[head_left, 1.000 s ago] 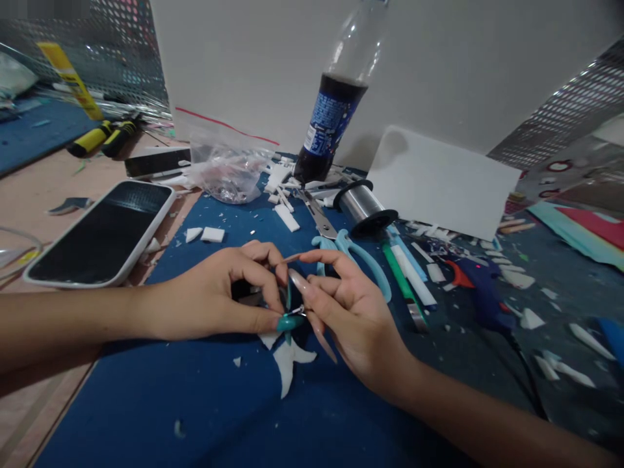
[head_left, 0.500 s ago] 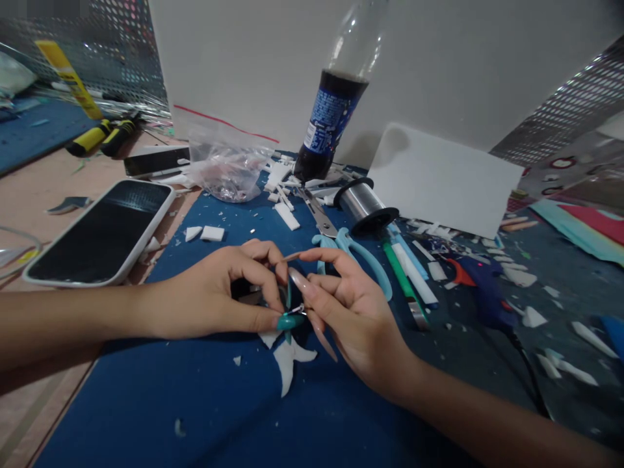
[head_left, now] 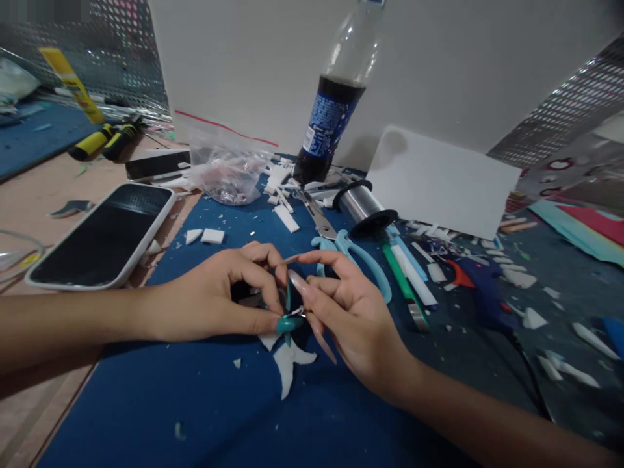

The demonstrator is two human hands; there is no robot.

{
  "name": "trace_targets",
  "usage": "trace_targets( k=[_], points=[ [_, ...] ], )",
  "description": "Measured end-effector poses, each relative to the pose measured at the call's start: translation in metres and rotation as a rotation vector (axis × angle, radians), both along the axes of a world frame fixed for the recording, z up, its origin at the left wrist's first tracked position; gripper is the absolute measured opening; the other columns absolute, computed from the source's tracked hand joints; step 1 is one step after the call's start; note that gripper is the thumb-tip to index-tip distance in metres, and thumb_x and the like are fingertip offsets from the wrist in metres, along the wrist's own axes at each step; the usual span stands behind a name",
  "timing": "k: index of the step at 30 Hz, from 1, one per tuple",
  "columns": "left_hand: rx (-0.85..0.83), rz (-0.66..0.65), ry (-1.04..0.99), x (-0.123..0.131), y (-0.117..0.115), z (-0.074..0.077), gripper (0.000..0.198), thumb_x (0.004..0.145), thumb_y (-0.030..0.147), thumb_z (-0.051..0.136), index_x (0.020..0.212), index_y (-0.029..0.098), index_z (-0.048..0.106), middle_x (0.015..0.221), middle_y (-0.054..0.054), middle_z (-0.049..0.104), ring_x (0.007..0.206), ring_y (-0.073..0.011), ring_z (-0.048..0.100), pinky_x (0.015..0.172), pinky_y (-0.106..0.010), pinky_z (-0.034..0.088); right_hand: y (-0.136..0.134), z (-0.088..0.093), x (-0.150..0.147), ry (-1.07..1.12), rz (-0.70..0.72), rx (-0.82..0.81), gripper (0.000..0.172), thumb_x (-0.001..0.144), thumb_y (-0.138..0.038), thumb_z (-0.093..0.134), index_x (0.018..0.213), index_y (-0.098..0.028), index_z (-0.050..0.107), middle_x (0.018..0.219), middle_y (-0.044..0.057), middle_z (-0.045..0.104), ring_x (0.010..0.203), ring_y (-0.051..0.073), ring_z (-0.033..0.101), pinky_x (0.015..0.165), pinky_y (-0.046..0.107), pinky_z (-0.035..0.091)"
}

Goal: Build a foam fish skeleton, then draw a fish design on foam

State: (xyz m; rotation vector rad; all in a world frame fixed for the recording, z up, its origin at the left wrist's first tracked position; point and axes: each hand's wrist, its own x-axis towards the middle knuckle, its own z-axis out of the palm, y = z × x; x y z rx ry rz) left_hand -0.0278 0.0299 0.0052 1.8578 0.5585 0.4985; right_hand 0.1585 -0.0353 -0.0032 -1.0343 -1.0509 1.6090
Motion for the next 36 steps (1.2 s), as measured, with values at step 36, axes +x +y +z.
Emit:
trace_targets(
  k=[36],
  points=[
    [-0.011, 0.005, 0.007, 0.0000, -0.0008, 0.0007, 0.009, 0.075, 0.021, 0.073, 0.067, 0.019, 0.070, 0.093, 0.000, 0.055, 0.092, -0.0122, 0.054, 0.089, -0.026, 0.045, 0.0005, 0.0011, 0.0006, -0.014, 0.011, -0.033, 0.017, 0.091, -0.023, 0.057, 0.105, -0.022, 0.048, 0.049, -0.010, 0.051, 0.034, 0.004, 0.040, 0.033, 0.012, 0.033]
  ],
)
